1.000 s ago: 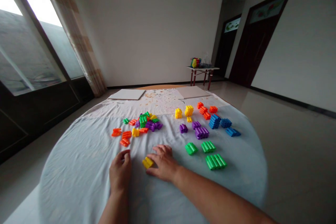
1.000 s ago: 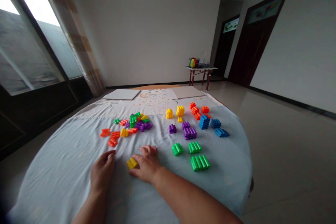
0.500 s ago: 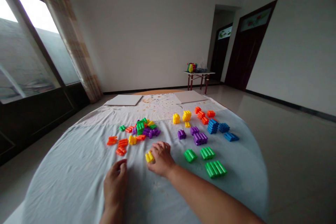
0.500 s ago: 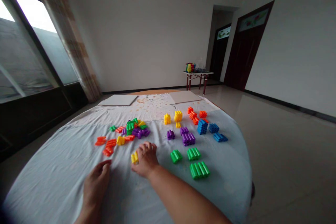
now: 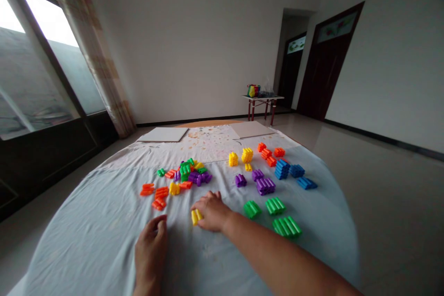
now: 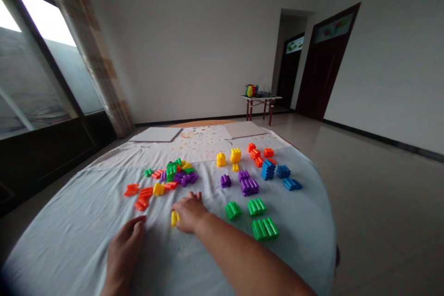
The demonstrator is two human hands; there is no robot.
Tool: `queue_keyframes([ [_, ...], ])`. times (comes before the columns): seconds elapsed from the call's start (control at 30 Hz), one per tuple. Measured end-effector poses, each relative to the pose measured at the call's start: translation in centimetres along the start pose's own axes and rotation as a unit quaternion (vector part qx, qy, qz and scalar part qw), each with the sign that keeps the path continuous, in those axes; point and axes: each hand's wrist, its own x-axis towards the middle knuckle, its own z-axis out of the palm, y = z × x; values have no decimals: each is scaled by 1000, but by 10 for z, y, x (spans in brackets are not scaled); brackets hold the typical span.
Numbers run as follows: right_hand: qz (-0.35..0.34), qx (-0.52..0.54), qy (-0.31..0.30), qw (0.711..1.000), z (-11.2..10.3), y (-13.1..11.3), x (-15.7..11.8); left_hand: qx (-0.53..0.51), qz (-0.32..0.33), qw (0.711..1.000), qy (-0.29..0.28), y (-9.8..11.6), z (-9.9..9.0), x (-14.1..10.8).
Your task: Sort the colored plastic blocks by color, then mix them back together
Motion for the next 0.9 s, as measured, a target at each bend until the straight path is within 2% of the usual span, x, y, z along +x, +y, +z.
queue_keyframes([
  [0.1, -8, 39, 79, 996, -31, 18, -1, 5, 1, 1000, -3, 1, -2, 0],
  [0.17, 11, 61, 135, 989, -57, 44, -3, 12, -1, 1000, -9, 0, -2, 1],
  [0.27, 120, 39, 178, 976, -95, 96, -7, 24, -16, 999, -23, -3, -1, 3],
  [0.3, 170, 18, 170, 971, -104, 114, -9, 27, -20, 999, -27, -4, 0, 4],
  [0.37, 217, -1, 160, 963, -115, 149, -10, 26, -24, 999, -33, -6, 2, 6],
  [0.47, 264, -19, 129, 956, -115, 188, -9, 25, -31, 998, -39, -7, 3, 9],
  [0.57, 297, -32, 81, 951, -104, 211, -5, 27, -42, 998, -37, -5, 3, 9],
  [0.7, 334, -43, 30, 941, -89, 227, 3, 31, -50, 998, -29, -3, 1, 8],
  [0.9, 355, -25, -5, 935, -79, 241, 8, 37, -41, 998, -24, -13, 5, 13],
])
